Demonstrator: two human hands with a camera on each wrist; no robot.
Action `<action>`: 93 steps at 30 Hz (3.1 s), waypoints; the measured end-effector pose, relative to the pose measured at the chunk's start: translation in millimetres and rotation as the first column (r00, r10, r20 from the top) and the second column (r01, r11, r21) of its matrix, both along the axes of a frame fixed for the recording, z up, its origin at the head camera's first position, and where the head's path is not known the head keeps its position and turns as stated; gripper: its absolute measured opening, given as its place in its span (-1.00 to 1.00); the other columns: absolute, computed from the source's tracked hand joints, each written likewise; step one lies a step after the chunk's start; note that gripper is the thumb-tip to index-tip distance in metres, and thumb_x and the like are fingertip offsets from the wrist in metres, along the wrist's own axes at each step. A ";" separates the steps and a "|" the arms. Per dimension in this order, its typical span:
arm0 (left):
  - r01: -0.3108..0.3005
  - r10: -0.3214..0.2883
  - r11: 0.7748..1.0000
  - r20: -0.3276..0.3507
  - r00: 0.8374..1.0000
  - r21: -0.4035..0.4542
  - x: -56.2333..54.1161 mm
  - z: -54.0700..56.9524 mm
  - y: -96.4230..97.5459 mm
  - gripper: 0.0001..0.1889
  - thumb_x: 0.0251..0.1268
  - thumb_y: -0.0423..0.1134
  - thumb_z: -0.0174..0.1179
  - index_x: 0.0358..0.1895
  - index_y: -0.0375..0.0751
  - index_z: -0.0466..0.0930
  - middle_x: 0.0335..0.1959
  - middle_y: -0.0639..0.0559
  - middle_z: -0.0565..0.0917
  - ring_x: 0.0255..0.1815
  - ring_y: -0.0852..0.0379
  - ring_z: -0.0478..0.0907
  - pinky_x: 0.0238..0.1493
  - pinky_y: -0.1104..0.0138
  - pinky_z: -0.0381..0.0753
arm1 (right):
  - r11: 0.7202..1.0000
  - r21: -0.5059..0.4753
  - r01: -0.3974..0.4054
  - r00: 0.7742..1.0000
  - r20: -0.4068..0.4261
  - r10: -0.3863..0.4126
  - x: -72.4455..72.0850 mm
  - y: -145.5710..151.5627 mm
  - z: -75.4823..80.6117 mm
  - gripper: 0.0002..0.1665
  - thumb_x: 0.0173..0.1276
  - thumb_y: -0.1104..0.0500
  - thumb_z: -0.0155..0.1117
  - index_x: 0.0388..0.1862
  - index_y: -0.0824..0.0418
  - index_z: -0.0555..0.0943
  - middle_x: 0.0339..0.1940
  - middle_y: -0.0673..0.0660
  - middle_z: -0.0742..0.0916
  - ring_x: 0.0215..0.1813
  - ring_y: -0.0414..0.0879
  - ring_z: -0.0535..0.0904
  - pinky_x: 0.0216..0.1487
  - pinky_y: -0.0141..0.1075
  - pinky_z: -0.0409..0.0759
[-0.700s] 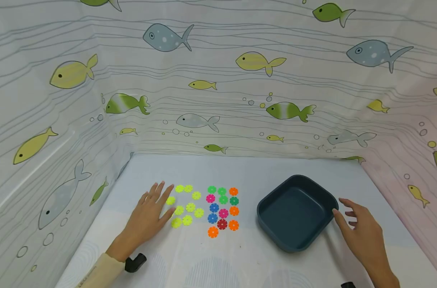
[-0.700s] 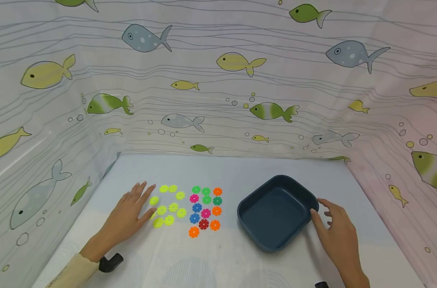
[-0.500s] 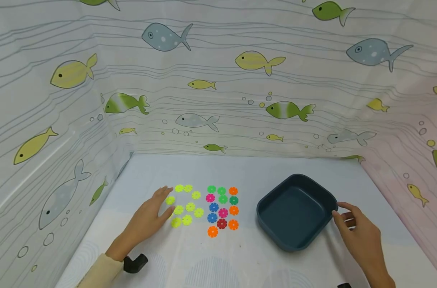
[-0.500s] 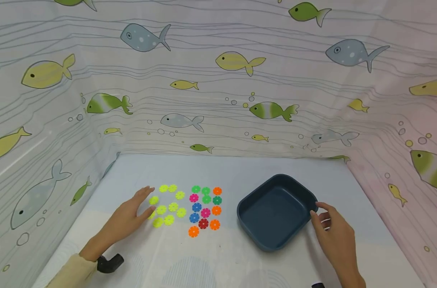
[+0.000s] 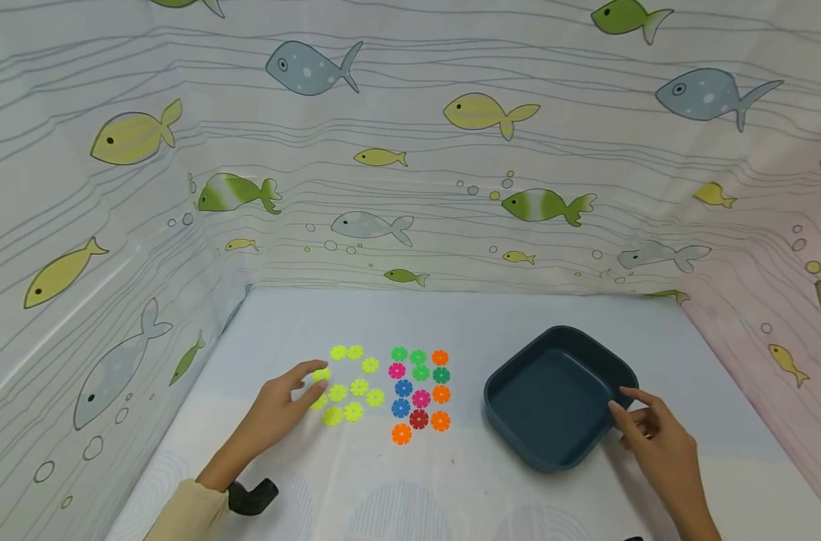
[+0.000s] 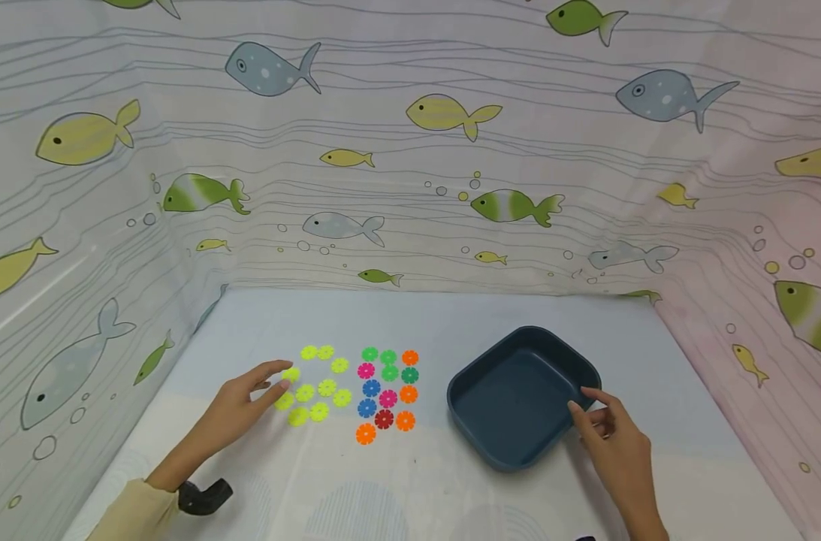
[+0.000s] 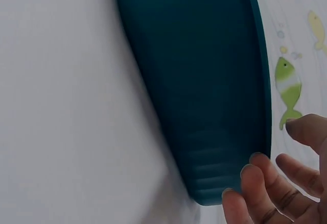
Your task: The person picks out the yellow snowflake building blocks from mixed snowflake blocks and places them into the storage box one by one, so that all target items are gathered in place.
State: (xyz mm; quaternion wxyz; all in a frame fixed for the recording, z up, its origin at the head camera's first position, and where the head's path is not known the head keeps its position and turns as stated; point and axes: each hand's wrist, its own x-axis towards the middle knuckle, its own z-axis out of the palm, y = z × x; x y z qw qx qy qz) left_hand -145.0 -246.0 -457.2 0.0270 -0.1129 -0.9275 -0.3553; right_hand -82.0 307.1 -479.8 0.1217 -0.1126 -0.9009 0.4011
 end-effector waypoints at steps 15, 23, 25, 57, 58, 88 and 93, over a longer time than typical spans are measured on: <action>-0.023 0.016 0.996 0.081 0.997 0.091 -2.8 -2.3 -3.3 -0.57 0.57 0.03 0.15 0.32 -0.11 0.55 0.26 -0.09 0.65 0.25 -0.18 0.60 0.18 -0.10 0.58 | 0.995 -0.090 -0.050 0.999 0.014 0.051 1.3 -0.7 -19.8 -0.30 0.47 -0.18 0.32 0.49 0.00 0.41 -0.28 0.09 0.70 -0.40 -0.06 0.67 -0.38 -0.32 0.57; -0.050 0.035 0.991 0.123 0.992 0.123 -5.0 -4.6 -6.2 -0.57 0.57 0.01 0.17 0.31 -0.14 0.54 0.22 -0.05 0.66 0.24 -0.09 0.59 0.20 -0.05 0.57 | 0.957 -0.269 -0.104 0.993 0.018 0.113 0.3 -3.5 -25.1 -0.18 0.48 -0.06 0.35 0.56 0.07 0.22 -0.28 0.19 0.65 -0.39 0.06 0.69 -0.33 -0.22 0.68; -0.058 0.041 0.990 0.136 0.990 0.128 -5.3 -4.6 -6.4 -0.56 0.56 0.03 0.17 0.31 -0.14 0.54 0.20 -0.02 0.67 0.22 -0.07 0.60 0.18 -0.02 0.57 | 0.934 -0.333 -0.126 0.990 0.012 0.138 -0.3 -3.4 -25.6 -0.16 0.48 0.01 0.37 0.58 0.08 0.16 -0.28 0.20 0.64 -0.38 0.09 0.69 -0.31 -0.19 0.70; -0.044 0.028 0.991 0.126 0.992 0.124 -14.0 -11.3 -8.9 -0.58 0.56 0.04 0.17 0.28 -0.12 0.53 0.20 0.01 0.65 0.15 0.00 0.61 0.19 -0.01 0.54 | 0.885 -0.405 -0.230 0.966 0.014 0.258 0.0 -9.2 -38.7 -0.05 0.48 0.17 0.38 0.52 0.07 -0.10 -0.21 0.26 0.56 -0.38 0.03 0.60 -0.27 -0.26 0.60; -0.046 0.031 0.992 0.124 0.992 0.118 -14.5 -10.9 -8.7 -0.59 0.56 0.02 0.17 0.28 -0.12 0.53 0.19 0.00 0.65 0.15 0.00 0.61 0.19 -0.02 0.55 | 0.886 -0.400 -0.233 0.966 0.013 0.260 -0.3 -9.0 -38.5 -0.04 0.48 0.16 0.38 0.53 0.07 -0.10 -0.20 0.27 0.56 -0.38 0.03 0.60 -0.27 -0.26 0.61; -0.101 0.091 0.993 0.140 0.986 0.066 -13.1 -20.1 -32.9 -0.61 0.58 -0.02 0.16 0.27 -0.17 0.55 0.09 -0.07 0.68 0.08 -0.08 0.63 -0.06 0.20 0.64 | 0.893 -0.362 -0.266 0.955 0.027 0.295 0.1 -0.5 -25.9 0.05 0.44 0.12 0.42 0.65 0.10 -0.06 -0.13 0.30 0.57 -0.33 0.13 0.65 -0.14 -0.26 0.63; -0.105 0.094 0.992 0.149 0.984 0.070 -14.3 -22.2 -36.7 -0.63 0.57 -0.05 0.18 0.25 -0.18 0.56 0.08 -0.08 0.68 0.07 -0.08 0.62 -0.11 0.27 0.65 | 0.881 -0.408 -0.242 0.957 0.047 0.285 0.5 -1.6 -27.1 0.02 0.43 0.13 0.43 0.61 0.13 -0.04 -0.13 0.29 0.58 -0.32 0.16 0.66 -0.12 -0.26 0.64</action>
